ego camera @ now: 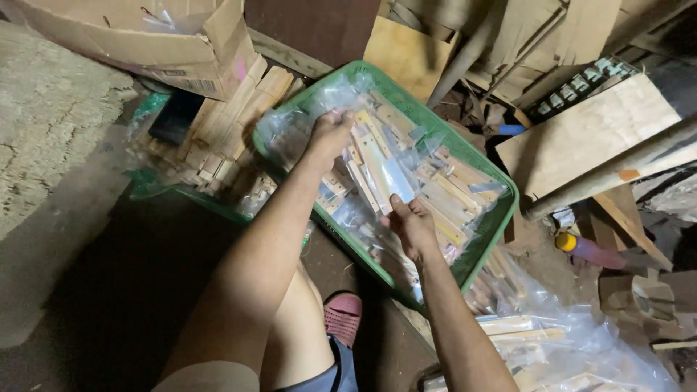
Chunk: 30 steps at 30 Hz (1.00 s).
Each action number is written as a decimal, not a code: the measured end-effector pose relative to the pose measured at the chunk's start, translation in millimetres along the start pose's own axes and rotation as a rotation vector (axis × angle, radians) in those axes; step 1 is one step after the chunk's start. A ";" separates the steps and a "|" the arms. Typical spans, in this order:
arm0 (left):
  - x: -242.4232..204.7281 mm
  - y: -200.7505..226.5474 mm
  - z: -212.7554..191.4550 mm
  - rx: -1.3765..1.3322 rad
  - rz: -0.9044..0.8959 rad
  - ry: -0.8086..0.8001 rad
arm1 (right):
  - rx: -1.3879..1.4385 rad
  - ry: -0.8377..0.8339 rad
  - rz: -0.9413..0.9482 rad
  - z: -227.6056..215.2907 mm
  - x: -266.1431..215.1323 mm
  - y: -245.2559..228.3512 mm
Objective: Packing small wooden components into plastic bags and a red container on a workshop floor.
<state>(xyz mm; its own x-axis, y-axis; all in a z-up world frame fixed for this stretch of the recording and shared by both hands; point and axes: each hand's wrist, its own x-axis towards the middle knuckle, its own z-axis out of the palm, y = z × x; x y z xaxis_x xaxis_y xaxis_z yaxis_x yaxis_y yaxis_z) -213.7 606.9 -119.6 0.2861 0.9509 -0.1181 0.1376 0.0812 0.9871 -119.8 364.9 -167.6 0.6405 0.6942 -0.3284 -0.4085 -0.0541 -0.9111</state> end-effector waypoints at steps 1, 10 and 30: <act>-8.1 6.2 -4.7 -0.003 0.000 0.004 | -0.004 -0.004 0.000 0.8 14.8 10.1; 15.7 8.9 -27.4 0.003 -0.061 0.211 | -0.401 0.123 0.061 55.4 106.6 44.2; -37.2 66.1 54.6 0.734 -0.048 0.026 | -0.581 0.229 -0.027 -145.1 -83.8 -88.8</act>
<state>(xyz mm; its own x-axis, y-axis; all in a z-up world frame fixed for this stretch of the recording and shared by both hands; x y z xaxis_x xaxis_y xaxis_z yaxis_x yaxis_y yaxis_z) -163.4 560.7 -55.8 0.2422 0.9589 -0.1479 0.7514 -0.0890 0.6538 -42.9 207.4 -95.3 0.7951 0.5327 -0.2899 -0.0111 -0.4652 -0.8851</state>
